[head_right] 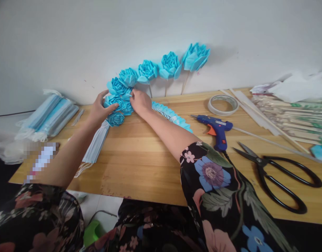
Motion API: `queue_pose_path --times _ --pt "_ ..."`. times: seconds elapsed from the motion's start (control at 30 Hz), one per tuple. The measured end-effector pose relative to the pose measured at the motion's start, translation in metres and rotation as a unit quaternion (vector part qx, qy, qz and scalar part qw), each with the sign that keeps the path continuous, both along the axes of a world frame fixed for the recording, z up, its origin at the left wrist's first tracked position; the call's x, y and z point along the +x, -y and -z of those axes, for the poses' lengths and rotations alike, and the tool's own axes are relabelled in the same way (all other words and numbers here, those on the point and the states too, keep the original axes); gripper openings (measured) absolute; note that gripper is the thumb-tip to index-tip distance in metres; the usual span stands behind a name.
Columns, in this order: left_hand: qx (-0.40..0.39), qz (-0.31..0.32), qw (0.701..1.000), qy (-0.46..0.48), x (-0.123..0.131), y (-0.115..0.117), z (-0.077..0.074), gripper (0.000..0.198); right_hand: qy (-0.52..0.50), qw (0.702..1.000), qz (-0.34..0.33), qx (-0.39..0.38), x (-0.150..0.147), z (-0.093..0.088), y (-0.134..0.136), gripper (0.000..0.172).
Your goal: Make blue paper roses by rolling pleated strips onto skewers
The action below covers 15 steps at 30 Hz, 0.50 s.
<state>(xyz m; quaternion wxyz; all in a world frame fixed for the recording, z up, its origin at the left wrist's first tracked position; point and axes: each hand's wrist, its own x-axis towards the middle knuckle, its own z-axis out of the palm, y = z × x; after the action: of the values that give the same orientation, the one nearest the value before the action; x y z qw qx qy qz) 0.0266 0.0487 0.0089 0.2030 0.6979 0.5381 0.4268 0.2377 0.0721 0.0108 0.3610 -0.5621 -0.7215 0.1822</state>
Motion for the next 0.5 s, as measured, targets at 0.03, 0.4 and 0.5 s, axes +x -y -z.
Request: queue_pose_path --times 0.03,0.4,0.5 --pt "0.002 0.004 1.000 -0.002 0.001 0.000 0.000 0.092 0.007 1.000 -0.004 0.005 -0.002 0.000 0.002 0.021" --pt "-0.035 -0.003 0.999 0.016 -0.004 0.003 -0.003 0.094 0.038 0.999 -0.014 0.027 -0.004 0.002 0.002 0.021" --pt "-0.047 -0.008 0.998 0.037 -0.010 0.009 -0.010 0.086 0.034 0.999 -0.014 0.027 -0.004 0.002 0.002 0.021"
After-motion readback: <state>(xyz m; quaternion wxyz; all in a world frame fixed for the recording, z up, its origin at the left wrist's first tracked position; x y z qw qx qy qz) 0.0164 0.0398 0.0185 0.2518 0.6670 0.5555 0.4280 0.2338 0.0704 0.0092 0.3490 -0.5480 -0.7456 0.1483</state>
